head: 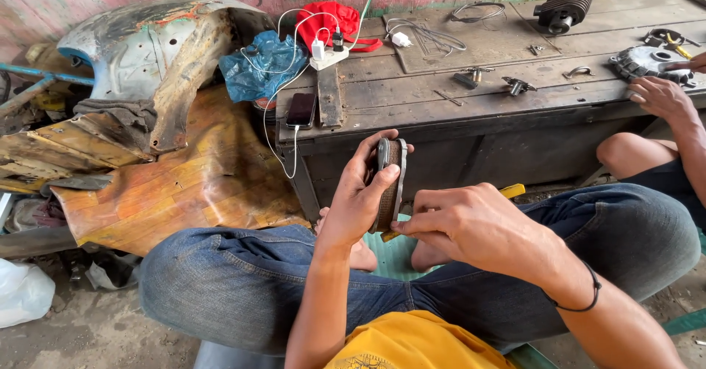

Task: The person uses a small yellow-handled tool to scrape and clean the interior and exterior surfaces of a metal mechanical part. They rotate the part to access different areas and continue scraping until the end of the clip.

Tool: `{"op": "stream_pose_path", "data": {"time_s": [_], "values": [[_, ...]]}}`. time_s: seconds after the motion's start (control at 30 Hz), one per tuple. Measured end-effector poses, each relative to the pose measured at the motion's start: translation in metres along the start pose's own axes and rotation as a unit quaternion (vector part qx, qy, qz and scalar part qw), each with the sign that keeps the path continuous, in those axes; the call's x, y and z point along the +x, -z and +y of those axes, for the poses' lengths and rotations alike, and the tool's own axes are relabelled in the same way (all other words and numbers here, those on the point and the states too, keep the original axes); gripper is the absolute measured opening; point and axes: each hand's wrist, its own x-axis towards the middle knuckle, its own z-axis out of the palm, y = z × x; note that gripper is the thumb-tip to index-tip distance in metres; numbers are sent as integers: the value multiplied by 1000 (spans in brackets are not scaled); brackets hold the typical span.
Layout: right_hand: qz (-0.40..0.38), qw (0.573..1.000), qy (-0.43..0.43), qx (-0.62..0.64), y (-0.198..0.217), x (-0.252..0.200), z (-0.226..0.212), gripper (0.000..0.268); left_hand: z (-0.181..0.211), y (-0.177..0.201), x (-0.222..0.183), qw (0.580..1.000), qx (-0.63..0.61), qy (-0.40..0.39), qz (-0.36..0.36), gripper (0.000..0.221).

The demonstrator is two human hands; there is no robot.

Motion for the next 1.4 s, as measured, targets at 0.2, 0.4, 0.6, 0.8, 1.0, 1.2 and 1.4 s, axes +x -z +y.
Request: {"op": "stream_pose_path", "data": {"time_s": [0.2,0.4,0.6,0.8,1.0,1.2,1.4], "values": [[15,999,0,-46,4,-1,4,12,-5,3,1,1000,6,-11,12,48],[52,997,2,-57,2,1,1,14,17,-4,-3,996,-28,14,81,43],[49,997,17,-51,2,1,1,13,2,0,1,993,-40,24,108,40],[50,998,13,-21,9,5,-5,12,18,-9,-3,996,-21,10,81,42],[105,993,-46,-33,11,4,0,11,7,-3,-1,999,7,-26,23,44],[160,984,-70,-38,12,6,0,12,9,-6,-2,1000,-4,-6,0,47],[189,978,-79,-43,10,8,1,13,10,-6,-2,1000,-4,0,-7,47]]}}
